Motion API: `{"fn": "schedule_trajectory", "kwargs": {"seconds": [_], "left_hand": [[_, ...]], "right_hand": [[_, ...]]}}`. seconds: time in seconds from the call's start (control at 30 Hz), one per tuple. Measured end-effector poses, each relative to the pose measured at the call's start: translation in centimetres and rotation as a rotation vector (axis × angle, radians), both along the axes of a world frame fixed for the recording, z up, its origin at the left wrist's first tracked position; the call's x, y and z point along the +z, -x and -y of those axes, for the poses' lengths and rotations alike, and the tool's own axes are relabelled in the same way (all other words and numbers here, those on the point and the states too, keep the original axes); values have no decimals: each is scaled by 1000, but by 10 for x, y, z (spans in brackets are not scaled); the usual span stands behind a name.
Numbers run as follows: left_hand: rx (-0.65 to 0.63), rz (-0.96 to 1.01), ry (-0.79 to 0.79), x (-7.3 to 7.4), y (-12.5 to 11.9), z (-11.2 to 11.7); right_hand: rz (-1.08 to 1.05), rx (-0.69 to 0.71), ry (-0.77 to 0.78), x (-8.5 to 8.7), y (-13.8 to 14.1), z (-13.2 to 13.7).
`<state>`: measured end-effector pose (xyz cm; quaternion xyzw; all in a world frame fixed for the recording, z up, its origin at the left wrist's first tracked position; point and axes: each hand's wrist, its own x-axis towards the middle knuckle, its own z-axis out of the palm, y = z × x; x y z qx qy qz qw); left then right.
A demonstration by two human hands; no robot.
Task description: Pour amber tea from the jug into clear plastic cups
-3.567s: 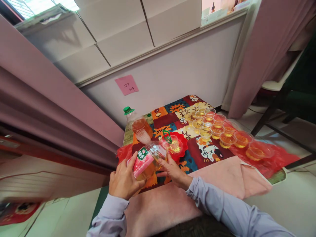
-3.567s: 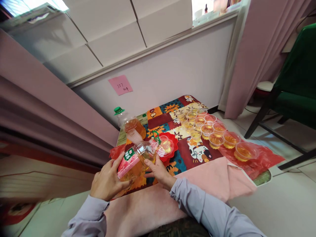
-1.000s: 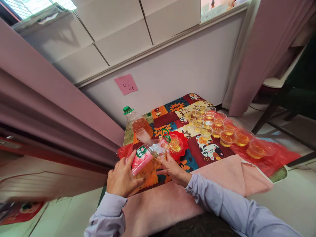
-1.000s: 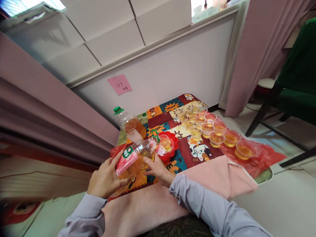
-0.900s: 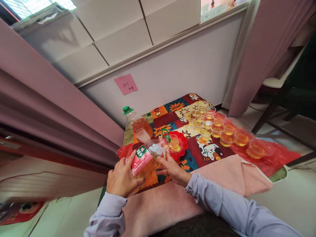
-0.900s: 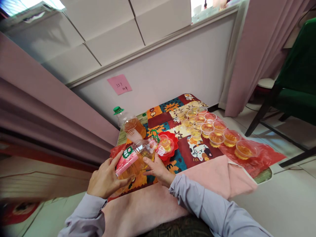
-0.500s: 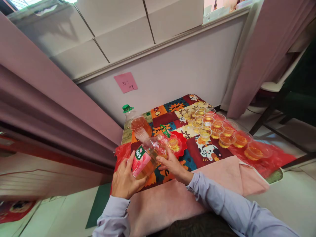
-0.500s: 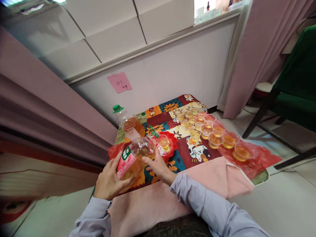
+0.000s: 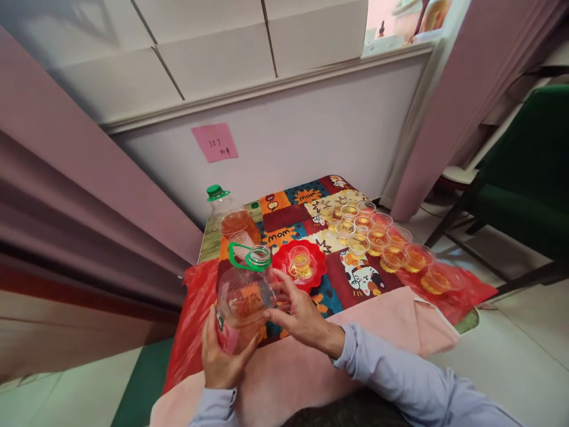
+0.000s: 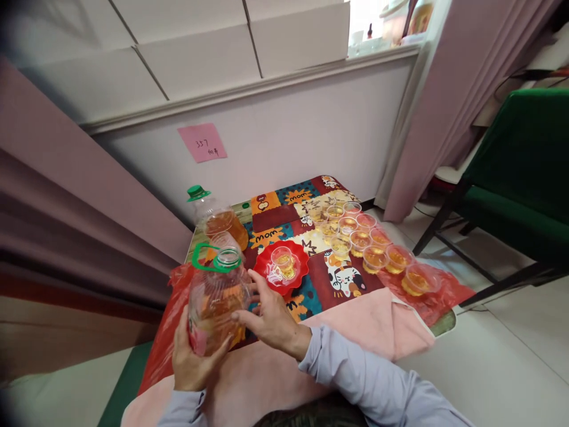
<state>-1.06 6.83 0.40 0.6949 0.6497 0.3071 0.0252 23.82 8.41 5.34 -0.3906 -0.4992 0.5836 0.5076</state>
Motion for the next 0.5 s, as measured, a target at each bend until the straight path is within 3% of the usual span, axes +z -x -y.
{"fn": "schedule_trajectory", "kwargs": {"seconds": [0.1,0.2,0.37,0.5], "left_hand": [[38,38,26,-6,1,4],[88,76,56,-6,-3,6],[114,102,54,-4,-12,9],[94,64,19,-8,-16,12]], "right_hand": [[131,-5,-128,-1,-15,3],[340,-117,-257,-8,-40,-9],[658,-312,-340,-24,-87,-55],[894,-320,-312,-36,-101,-88]]}}
